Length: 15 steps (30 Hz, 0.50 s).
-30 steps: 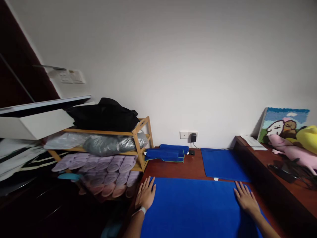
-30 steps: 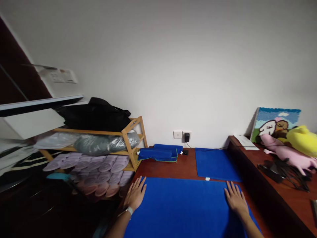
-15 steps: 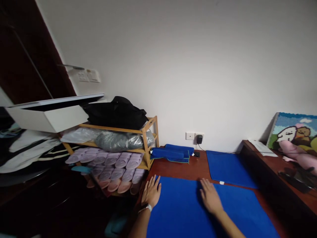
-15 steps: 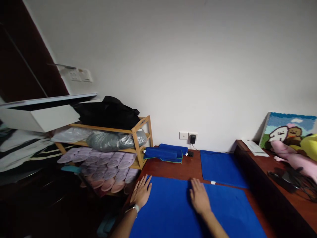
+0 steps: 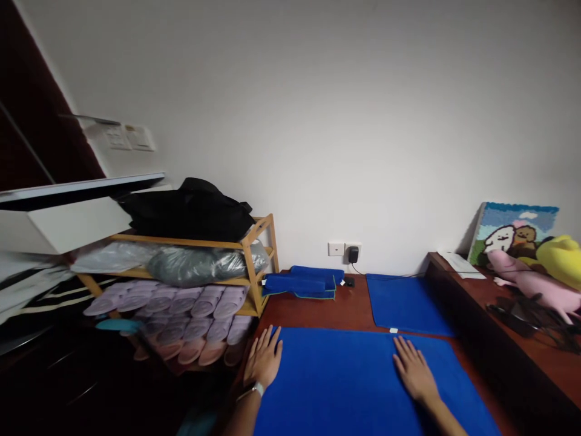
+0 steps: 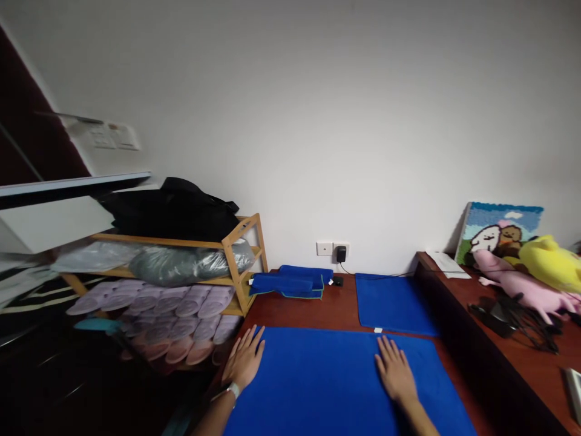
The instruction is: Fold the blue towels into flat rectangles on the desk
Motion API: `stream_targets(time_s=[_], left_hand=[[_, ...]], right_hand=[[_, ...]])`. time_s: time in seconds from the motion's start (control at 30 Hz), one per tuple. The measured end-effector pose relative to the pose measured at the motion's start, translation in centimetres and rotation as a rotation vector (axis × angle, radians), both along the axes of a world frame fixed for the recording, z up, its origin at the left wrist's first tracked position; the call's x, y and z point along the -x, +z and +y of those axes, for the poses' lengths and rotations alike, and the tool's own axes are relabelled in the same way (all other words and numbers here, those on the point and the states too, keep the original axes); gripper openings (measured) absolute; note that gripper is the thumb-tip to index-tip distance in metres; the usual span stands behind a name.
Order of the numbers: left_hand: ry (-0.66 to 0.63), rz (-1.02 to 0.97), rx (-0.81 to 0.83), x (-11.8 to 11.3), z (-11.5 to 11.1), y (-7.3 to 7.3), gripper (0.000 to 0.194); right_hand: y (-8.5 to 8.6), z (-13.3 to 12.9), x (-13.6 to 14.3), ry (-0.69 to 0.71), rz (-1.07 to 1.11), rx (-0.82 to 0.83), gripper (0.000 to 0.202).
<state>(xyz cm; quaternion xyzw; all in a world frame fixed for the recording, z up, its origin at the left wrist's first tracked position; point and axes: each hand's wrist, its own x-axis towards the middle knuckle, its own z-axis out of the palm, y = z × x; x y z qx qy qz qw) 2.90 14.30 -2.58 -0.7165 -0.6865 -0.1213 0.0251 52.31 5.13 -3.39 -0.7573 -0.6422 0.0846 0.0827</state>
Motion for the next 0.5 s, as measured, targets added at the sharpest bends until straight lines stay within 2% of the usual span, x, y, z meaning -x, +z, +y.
stream_targets(time_s=[0.1,0.17,0.23,0.33,0.5], left_hand=[[0.007,0.000,-0.016,0.1,0.2,-0.3,0.055],[0.007,0.006,-0.024,0.2,0.3,-0.5,0.056],[0.005,0.015,-0.026,0.2,0.4,-0.5,0.056],[0.006,0.023,-0.028,0.2,0.4,-0.5,0.055],[0.004,0.028,-0.018,0.2,0.4,-0.2,0.055]], right_hand=[[-1.8,-1.3,-8.1,-0.210,-0.093,0.046,0.073],[-2.6,-1.6,-11.1,-0.259,-0.107,0.036,0.073],[-3.1,-1.7,-12.1,-0.273,-0.104,0.000,0.073],[-3.5,-1.6,-11.8,-0.287,-0.111,-0.023,0.074],[-3.2,-1.3,-11.6,-0.315,-0.130,0.028,0.076]])
